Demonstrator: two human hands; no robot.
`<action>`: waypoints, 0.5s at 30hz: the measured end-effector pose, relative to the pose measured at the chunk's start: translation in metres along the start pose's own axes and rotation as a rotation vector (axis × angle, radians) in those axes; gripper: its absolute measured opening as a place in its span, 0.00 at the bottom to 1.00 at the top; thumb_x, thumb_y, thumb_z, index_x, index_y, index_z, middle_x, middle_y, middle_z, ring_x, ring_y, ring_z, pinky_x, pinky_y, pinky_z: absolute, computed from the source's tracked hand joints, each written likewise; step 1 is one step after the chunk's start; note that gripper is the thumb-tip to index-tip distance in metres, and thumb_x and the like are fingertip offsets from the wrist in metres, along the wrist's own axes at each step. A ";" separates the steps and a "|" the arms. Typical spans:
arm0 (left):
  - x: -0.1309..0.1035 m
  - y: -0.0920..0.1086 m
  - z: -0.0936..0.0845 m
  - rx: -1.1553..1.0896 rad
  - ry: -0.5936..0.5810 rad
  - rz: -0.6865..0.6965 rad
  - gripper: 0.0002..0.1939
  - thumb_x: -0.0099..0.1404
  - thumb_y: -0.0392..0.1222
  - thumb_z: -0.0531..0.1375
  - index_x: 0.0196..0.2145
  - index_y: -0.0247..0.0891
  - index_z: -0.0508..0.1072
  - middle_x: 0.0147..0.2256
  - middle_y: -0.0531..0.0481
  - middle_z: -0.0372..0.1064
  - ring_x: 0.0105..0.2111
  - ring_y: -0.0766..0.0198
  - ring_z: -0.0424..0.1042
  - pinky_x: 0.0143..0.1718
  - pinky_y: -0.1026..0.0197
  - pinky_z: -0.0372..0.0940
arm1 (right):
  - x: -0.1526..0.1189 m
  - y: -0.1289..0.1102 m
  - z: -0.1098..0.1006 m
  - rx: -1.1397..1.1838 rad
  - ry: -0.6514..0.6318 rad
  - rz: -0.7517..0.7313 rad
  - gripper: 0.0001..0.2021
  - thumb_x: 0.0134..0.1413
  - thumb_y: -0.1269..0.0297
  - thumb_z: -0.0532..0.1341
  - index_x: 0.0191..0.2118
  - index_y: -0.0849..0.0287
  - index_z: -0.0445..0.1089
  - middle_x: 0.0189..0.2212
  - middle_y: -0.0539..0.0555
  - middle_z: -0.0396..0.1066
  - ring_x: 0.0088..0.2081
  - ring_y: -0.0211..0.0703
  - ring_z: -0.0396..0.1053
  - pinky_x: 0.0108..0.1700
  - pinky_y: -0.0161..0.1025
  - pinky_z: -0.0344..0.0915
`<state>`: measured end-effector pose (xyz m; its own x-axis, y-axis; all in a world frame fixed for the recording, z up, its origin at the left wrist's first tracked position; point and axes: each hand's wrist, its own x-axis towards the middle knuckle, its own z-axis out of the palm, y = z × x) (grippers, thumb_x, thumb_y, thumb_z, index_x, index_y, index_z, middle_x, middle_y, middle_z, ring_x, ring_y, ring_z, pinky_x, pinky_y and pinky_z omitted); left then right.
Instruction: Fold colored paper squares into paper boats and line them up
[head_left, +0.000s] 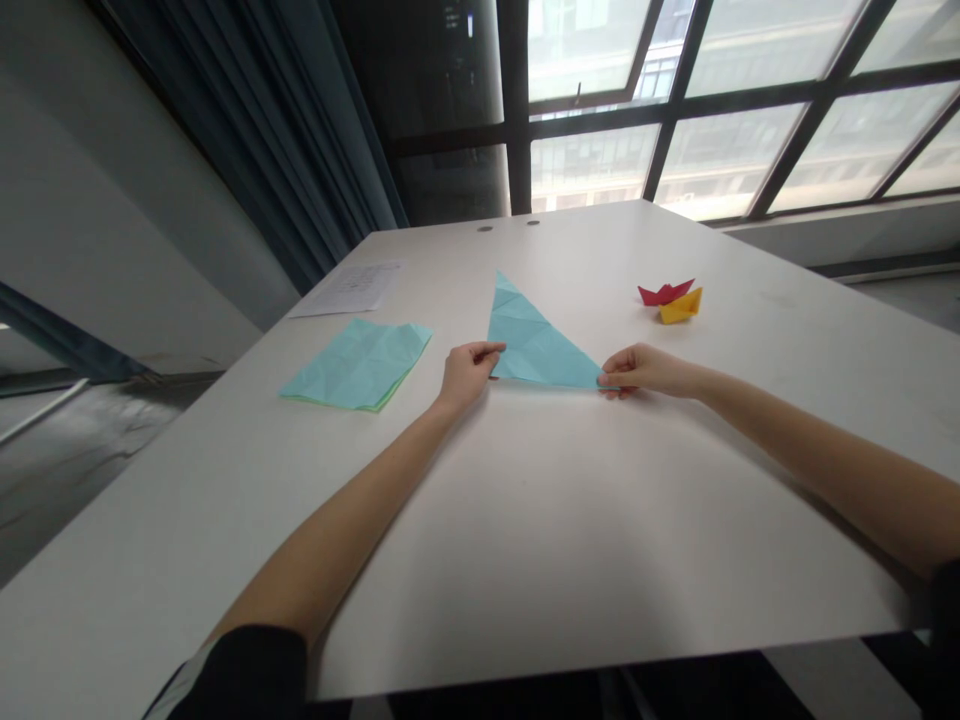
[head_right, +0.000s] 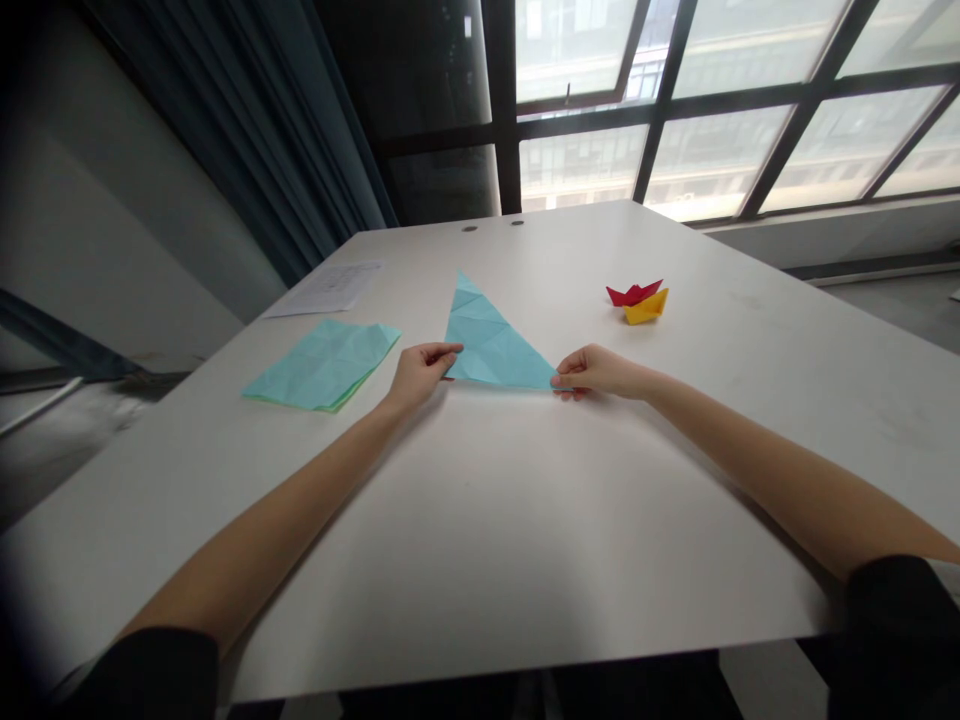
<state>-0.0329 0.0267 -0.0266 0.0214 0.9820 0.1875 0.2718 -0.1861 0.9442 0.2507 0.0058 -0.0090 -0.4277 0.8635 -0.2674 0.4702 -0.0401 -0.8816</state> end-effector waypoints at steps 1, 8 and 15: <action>0.000 0.000 0.000 0.001 -0.002 -0.002 0.13 0.53 0.37 0.60 0.37 0.32 0.77 0.26 0.50 0.71 0.24 0.69 0.66 0.23 0.67 0.68 | 0.000 0.000 -0.001 -0.012 -0.003 0.002 0.16 0.38 0.51 0.66 0.25 0.61 0.73 0.23 0.52 0.72 0.26 0.37 0.67 0.30 0.35 0.65; 0.002 -0.005 -0.001 -0.035 -0.025 -0.012 0.13 0.52 0.40 0.61 0.36 0.33 0.77 0.27 0.49 0.70 0.25 0.69 0.66 0.24 0.66 0.67 | 0.004 0.006 -0.005 -0.037 -0.059 0.002 0.15 0.38 0.51 0.66 0.23 0.60 0.72 0.21 0.50 0.70 0.25 0.36 0.66 0.29 0.34 0.64; 0.002 -0.007 -0.001 -0.049 -0.034 -0.040 0.13 0.52 0.40 0.61 0.36 0.33 0.76 0.26 0.49 0.69 0.25 0.69 0.65 0.24 0.66 0.68 | 0.005 0.007 -0.005 -0.043 -0.057 -0.008 0.16 0.35 0.51 0.67 0.21 0.61 0.70 0.18 0.50 0.69 0.23 0.35 0.65 0.27 0.34 0.62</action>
<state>-0.0355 0.0303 -0.0325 0.0448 0.9890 0.1410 0.2256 -0.1475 0.9630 0.2557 0.0125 -0.0147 -0.4739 0.8337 -0.2835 0.4994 -0.0107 -0.8663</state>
